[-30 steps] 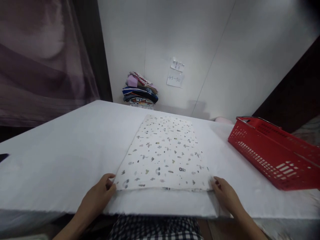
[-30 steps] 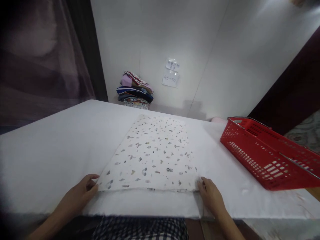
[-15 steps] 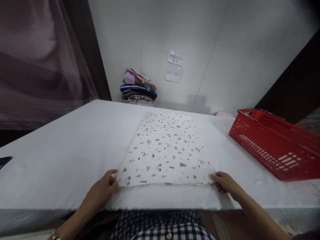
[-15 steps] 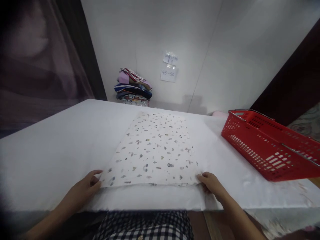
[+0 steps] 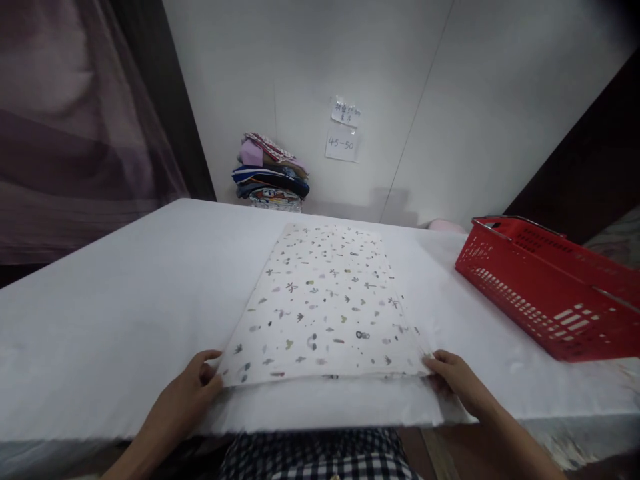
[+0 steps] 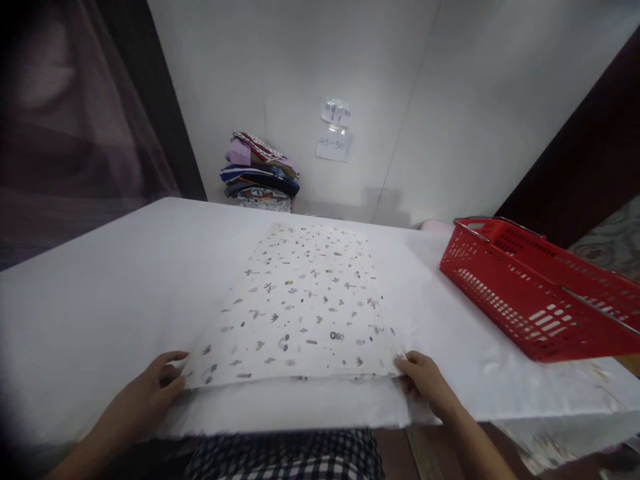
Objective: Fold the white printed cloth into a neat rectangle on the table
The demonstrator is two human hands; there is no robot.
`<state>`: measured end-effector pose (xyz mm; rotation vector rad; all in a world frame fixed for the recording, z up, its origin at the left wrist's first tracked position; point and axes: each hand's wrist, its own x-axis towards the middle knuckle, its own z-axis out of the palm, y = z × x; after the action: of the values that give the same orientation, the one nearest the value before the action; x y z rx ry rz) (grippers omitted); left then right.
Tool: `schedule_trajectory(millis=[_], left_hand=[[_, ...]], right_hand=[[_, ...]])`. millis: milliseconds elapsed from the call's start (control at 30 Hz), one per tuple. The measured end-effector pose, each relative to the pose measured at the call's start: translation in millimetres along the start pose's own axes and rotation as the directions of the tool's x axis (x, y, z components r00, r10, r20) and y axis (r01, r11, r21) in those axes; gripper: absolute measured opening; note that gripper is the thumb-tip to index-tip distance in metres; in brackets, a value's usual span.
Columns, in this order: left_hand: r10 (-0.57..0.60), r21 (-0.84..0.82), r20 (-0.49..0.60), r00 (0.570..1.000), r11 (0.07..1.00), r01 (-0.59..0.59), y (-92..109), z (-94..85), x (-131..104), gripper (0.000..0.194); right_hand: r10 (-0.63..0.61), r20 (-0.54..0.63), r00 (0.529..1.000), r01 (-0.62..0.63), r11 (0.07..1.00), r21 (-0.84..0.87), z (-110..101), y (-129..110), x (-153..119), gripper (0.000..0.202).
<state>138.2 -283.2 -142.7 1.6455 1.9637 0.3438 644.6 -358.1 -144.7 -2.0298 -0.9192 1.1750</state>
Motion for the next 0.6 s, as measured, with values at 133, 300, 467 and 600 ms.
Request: schedule_trajectory(millis=[133,300,467,600], left_hand=[[0.038,-0.044,-0.024,0.999,0.998,-0.039,-5,2.4,2,0.051],[0.069,-0.07,-0.045,0.997,0.995,-0.072,-9,3.8,4,0.053],[0.065,-0.118,-0.096,0.993,0.99,-0.076,-11,5.2,0,0.05],[0.077,-0.106,-0.118,0.99,0.99,-0.089,-9,5.1,-6,0.046]], right_hand=[[-0.019,-0.04,0.999,0.023,0.994,0.103,4,1,-4,0.048],[-0.097,-0.004,0.995,0.097,0.985,0.139,2,2,-4,0.088],[-0.091,0.088,0.992,0.083,0.993,0.086,-5,11,0,0.076],[-0.079,0.092,0.993,0.071,0.994,0.087,-4,8,-3,0.062]])
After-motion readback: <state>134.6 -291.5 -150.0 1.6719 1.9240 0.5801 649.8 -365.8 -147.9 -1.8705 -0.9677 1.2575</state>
